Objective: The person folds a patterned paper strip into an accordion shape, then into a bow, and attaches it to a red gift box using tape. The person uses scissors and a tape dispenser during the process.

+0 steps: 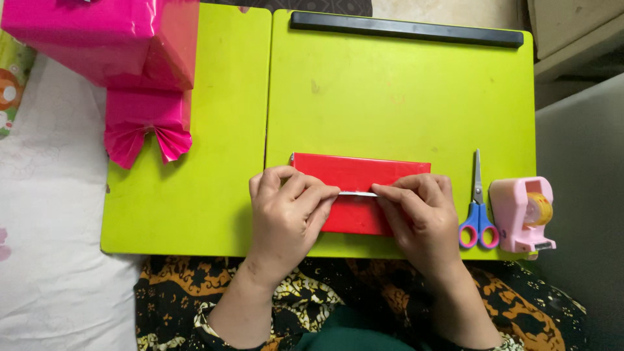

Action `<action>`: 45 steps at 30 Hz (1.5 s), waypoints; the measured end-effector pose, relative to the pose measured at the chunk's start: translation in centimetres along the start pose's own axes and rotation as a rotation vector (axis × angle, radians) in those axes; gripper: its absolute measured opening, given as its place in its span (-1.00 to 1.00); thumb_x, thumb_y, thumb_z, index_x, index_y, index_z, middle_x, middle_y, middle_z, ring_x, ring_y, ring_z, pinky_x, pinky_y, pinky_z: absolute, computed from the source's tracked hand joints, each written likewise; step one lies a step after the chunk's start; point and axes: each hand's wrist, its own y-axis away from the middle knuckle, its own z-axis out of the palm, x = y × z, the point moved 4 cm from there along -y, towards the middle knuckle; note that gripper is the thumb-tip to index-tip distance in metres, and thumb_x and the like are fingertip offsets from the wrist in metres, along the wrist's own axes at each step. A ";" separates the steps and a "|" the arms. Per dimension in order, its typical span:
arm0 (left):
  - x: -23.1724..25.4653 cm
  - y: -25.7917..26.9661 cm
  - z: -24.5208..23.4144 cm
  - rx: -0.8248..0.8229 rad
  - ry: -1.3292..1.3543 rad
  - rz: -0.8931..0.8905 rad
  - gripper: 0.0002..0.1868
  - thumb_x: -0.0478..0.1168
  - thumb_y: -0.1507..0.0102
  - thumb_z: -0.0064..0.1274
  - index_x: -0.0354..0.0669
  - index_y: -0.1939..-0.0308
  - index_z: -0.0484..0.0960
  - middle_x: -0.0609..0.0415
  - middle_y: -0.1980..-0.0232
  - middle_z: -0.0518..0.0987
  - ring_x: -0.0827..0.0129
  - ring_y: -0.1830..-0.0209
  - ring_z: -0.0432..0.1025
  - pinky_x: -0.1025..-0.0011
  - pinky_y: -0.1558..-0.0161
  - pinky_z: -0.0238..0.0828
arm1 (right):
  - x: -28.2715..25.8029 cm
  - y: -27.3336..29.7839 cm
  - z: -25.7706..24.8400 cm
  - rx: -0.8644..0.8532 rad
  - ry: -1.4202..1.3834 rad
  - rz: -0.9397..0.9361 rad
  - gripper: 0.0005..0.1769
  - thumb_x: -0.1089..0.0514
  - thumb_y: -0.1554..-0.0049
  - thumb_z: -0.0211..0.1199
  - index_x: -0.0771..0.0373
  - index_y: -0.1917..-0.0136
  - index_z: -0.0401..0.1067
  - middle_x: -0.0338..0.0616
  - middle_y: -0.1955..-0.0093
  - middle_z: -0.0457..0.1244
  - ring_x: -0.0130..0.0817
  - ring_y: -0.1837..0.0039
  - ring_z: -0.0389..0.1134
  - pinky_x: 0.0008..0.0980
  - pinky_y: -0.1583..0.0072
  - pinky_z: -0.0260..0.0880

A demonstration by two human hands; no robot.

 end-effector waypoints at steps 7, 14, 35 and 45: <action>0.0 0.1 -0.2 -0.039 0.001 -0.005 -0.81 -0.29 -0.14 0.29 0.00 0.16 0.74 0.29 0.18 0.61 0.27 -0.02 0.39 0.23 -0.12 0.14 | 0.2 0.2 -0.1 0.014 -0.012 0.032 -0.75 0.35 -0.05 0.43 0.18 -0.01 0.56 -0.20 0.03 0.34 -0.20 -0.09 0.30 -0.29 -0.15 0.31; -0.3 0.2 0.1 -0.073 0.009 -0.036 -0.77 -0.29 -0.11 0.31 0.01 0.15 0.76 0.32 0.16 0.62 0.29 -0.03 0.39 0.25 -0.12 0.13 | 0.3 0.3 -0.1 -0.013 -0.014 0.033 -0.73 0.38 0.02 0.44 0.20 0.02 0.57 -0.19 0.02 0.35 -0.20 -0.07 0.32 -0.32 -0.10 0.34; -0.9 0.0 1.0 -0.088 -0.004 -0.089 -0.78 -0.16 -0.13 0.38 0.09 0.15 0.76 0.39 0.17 0.58 0.35 0.01 0.38 0.26 -0.12 0.13 | 0.5 0.3 0.3 -0.022 0.010 0.076 -0.67 0.40 0.08 0.46 0.19 0.03 0.57 -0.18 0.04 0.34 -0.22 -0.06 0.33 -0.32 -0.12 0.34; -0.7 -0.1 0.9 -0.094 -0.021 -0.083 -0.82 -0.21 -0.14 0.33 0.11 0.18 0.77 0.41 0.19 0.58 0.35 0.02 0.36 0.24 -0.10 0.11 | 0.6 0.6 0.2 -0.029 0.013 0.059 -0.65 0.42 0.08 0.44 0.19 0.02 0.58 -0.19 0.02 0.34 -0.22 -0.05 0.32 -0.31 -0.12 0.32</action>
